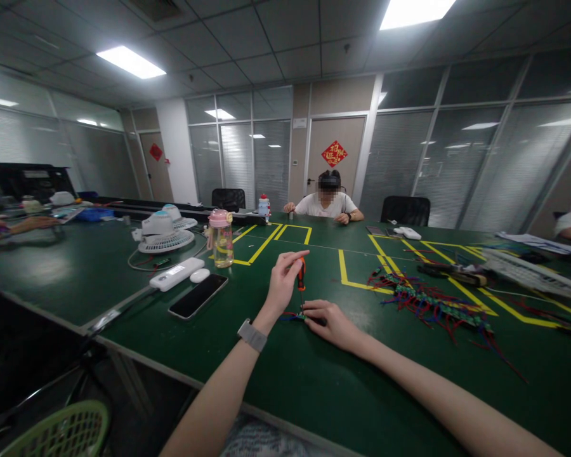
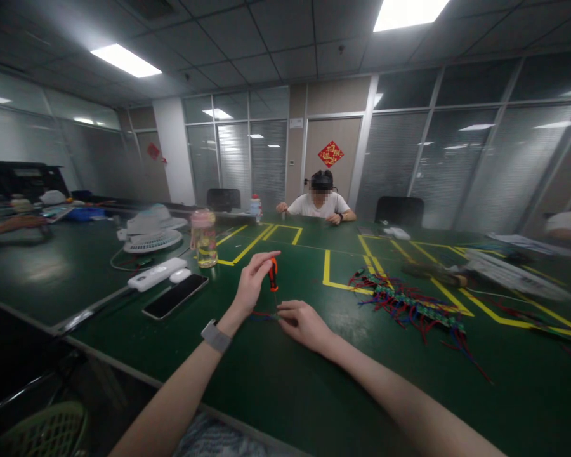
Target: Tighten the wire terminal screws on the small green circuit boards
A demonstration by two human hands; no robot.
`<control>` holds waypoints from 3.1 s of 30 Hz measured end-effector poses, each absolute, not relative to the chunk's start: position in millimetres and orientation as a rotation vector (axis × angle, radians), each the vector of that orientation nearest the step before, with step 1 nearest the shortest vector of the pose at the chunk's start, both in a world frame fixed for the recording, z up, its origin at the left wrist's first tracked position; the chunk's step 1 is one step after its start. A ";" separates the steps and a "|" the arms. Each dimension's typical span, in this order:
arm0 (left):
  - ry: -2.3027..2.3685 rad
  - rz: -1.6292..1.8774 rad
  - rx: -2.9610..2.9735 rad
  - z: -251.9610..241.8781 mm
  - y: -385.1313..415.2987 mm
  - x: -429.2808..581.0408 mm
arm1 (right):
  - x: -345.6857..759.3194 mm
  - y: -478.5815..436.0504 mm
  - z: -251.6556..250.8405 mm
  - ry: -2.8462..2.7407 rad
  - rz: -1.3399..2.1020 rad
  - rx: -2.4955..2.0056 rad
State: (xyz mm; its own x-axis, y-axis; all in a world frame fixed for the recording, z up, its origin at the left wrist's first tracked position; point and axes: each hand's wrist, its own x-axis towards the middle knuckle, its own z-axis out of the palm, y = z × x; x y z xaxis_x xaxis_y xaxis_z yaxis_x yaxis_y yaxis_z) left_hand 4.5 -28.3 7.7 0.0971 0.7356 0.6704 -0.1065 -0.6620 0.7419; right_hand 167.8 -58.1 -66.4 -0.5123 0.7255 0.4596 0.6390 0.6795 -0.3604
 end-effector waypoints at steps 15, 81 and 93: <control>0.494 1.524 1.496 7.8 -29.6 7.7 | 167.7 -56.7 -67.2 -2.310 0.180 -1.029; 0.420 1.467 1.532 5.1 -25.6 8.2 | 167.1 -59.1 -64.5 -2.307 0.193 -1.027; 0.597 1.626 1.711 7.3 -32.6 6.1 | 166.5 -58.9 -64.5 -2.300 0.201 -1.038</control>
